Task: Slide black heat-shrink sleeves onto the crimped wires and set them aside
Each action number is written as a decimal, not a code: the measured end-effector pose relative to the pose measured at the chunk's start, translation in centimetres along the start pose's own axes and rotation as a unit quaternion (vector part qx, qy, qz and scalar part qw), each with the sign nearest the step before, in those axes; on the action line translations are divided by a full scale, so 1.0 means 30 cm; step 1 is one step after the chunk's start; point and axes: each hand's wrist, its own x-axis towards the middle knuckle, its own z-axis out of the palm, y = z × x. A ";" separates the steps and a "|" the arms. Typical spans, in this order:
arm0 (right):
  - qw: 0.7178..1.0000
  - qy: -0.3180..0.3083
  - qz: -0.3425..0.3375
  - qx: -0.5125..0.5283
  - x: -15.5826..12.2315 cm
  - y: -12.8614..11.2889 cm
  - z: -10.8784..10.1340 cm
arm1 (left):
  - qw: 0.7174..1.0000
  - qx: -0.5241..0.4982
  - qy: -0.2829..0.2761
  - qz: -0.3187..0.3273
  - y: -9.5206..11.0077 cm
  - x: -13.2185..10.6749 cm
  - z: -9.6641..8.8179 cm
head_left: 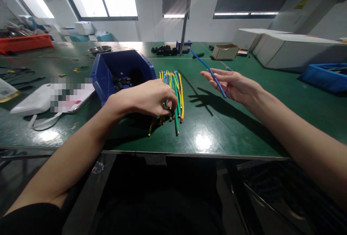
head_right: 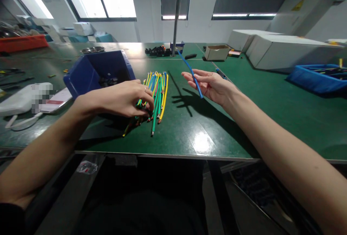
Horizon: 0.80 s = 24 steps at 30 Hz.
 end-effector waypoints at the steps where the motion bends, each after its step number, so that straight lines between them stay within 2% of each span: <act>1: 1.000 -0.009 -0.012 0.000 -0.001 0.004 0.000 | 1.000 -0.001 0.008 0.000 0.002 0.000 -0.001; 3: 1.000 -0.014 -0.027 0.002 -0.002 0.010 0.001 | 0.999 -0.017 0.045 0.003 0.010 0.004 0.000; 6: 0.999 -0.002 -0.029 0.020 -0.007 0.012 0.003 | 0.988 -0.032 0.149 0.017 0.030 0.023 0.022; 9: 0.998 -0.004 -0.048 0.041 -0.016 -0.004 0.010 | 0.968 -0.024 0.251 0.015 0.058 0.056 0.071; 11: 0.996 0.012 -0.066 0.051 -0.022 -0.021 0.015 | 0.958 -0.044 0.284 0.016 0.076 0.078 0.108; 16: 0.992 0.097 -0.068 0.029 -0.015 -0.045 0.009 | 0.932 -0.165 0.322 0.000 0.100 0.111 0.162; 19: 0.987 0.105 -0.116 -0.025 -0.002 -0.037 -0.002 | 0.911 -0.229 0.342 -0.032 0.105 0.118 0.169; 24: 0.976 0.071 -0.185 -0.089 0.001 -0.026 -0.013 | 0.910 -0.271 0.308 -0.056 0.104 0.124 0.180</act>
